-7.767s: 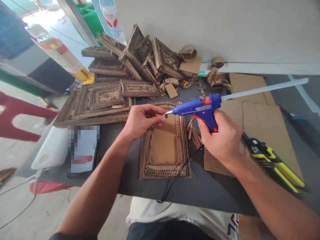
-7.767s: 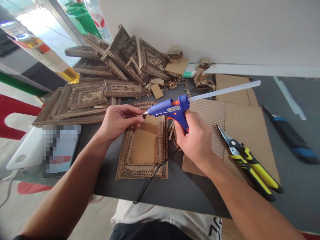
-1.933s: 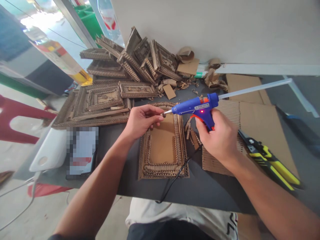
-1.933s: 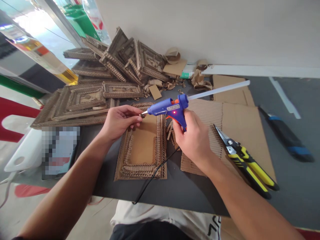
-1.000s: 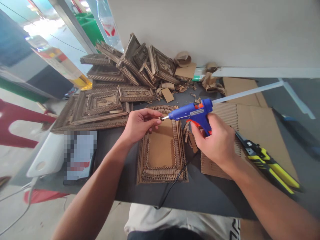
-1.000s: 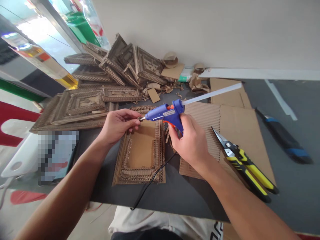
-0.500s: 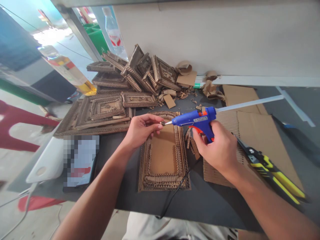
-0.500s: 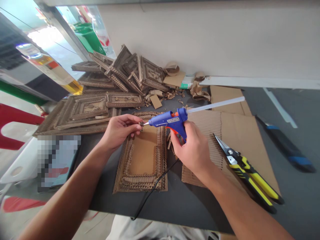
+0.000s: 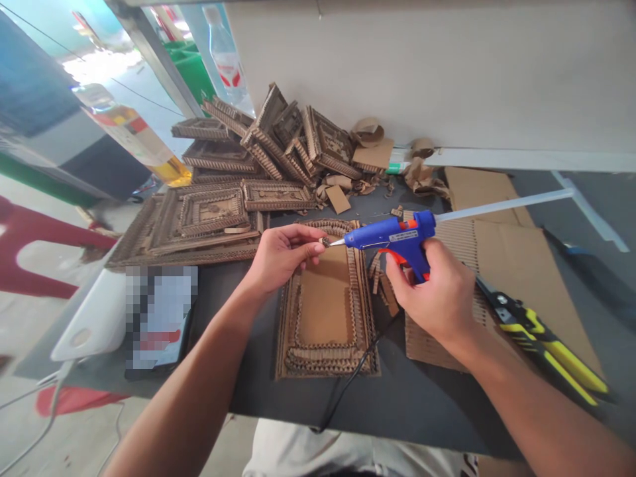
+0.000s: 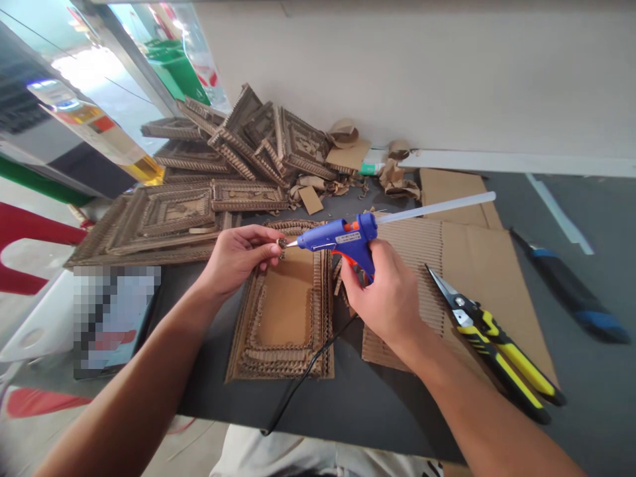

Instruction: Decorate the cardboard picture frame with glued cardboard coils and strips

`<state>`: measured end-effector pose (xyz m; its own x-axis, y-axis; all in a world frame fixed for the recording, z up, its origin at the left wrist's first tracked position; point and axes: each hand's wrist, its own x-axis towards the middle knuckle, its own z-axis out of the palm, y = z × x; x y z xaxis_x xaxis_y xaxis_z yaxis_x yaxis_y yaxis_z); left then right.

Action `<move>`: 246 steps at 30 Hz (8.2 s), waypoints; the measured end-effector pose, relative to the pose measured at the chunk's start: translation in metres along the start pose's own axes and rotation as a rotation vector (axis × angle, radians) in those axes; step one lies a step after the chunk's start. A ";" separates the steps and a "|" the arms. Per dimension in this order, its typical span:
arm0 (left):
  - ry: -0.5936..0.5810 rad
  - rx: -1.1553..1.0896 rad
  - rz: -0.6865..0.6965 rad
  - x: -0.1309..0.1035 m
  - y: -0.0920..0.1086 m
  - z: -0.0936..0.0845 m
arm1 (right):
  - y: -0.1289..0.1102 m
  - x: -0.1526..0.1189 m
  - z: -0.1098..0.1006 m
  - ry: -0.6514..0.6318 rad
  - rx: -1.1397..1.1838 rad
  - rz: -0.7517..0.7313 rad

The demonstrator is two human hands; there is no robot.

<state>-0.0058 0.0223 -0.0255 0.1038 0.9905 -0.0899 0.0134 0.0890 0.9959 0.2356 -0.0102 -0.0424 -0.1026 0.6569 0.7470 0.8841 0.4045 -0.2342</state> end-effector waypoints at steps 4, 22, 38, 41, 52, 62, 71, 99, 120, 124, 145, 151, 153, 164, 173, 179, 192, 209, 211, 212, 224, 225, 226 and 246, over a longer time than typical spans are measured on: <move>-0.012 -0.007 0.001 0.000 0.000 0.000 | 0.000 -0.001 0.000 0.005 0.005 -0.005; -0.010 0.026 -0.011 0.000 -0.004 0.000 | -0.002 -0.003 0.002 0.021 -0.008 -0.025; -0.011 0.020 0.011 0.001 -0.003 0.002 | -0.002 -0.002 0.002 0.015 0.006 -0.025; -0.005 0.019 0.013 0.000 -0.003 0.002 | -0.002 -0.002 0.001 0.018 -0.003 -0.008; -0.017 0.005 0.000 0.000 -0.003 0.001 | -0.001 -0.004 0.003 0.032 -0.016 0.020; -0.041 0.003 0.020 -0.001 -0.005 0.001 | 0.000 -0.005 0.003 0.019 0.010 -0.001; -0.018 0.043 0.022 -0.001 -0.005 0.001 | -0.001 -0.004 0.002 0.003 0.008 -0.007; 0.030 0.401 0.188 0.000 -0.010 0.001 | 0.000 -0.006 0.005 -0.051 -0.007 -0.018; 0.026 0.418 0.179 0.001 -0.010 0.000 | 0.001 -0.003 0.001 -0.084 -0.011 -0.022; 0.032 0.431 0.187 0.000 -0.009 0.000 | 0.001 -0.003 0.000 -0.076 0.003 -0.021; 0.036 0.434 0.196 0.000 -0.011 0.000 | 0.001 -0.003 0.000 -0.076 -0.018 -0.009; 0.042 0.434 0.204 0.001 -0.011 0.000 | 0.002 -0.003 0.000 -0.062 -0.015 -0.033; 0.041 0.434 0.206 0.001 -0.012 0.000 | 0.002 -0.003 0.000 -0.056 -0.003 -0.041; 0.042 0.437 0.221 0.000 -0.011 0.001 | 0.001 -0.003 0.000 -0.060 0.003 -0.026; 0.042 0.428 0.242 0.003 -0.014 -0.002 | 0.003 -0.004 0.000 -0.055 -0.002 -0.040; 0.047 0.418 0.237 0.002 -0.011 -0.002 | 0.003 -0.002 0.000 -0.045 0.021 -0.034; 0.107 0.443 0.268 0.003 -0.006 -0.006 | 0.004 -0.004 0.001 -0.068 0.062 -0.025; 0.110 0.422 0.271 0.003 -0.008 -0.006 | 0.005 -0.004 0.002 -0.069 0.075 -0.036; 0.111 0.426 0.275 0.004 -0.009 -0.006 | 0.005 -0.004 0.002 -0.074 0.077 -0.033; 0.110 0.427 0.277 0.004 -0.009 -0.006 | 0.005 -0.004 0.002 -0.076 0.078 -0.032; 0.098 0.413 0.257 0.002 -0.007 -0.004 | 0.002 -0.004 0.002 -0.085 0.050 0.003; 0.094 0.398 0.253 0.001 -0.007 -0.004 | 0.002 -0.004 0.002 -0.083 0.051 0.003; 0.092 0.383 0.248 0.001 -0.007 -0.004 | 0.002 -0.004 0.002 -0.081 0.052 0.003; 0.130 0.187 0.133 0.002 -0.004 -0.006 | 0.005 -0.001 0.005 -0.070 0.096 0.095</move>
<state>-0.0115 0.0245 -0.0301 -0.0112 0.9984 0.0548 0.1932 -0.0516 0.9798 0.2378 -0.0053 -0.0478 -0.0553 0.7365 0.6742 0.8438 0.3955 -0.3628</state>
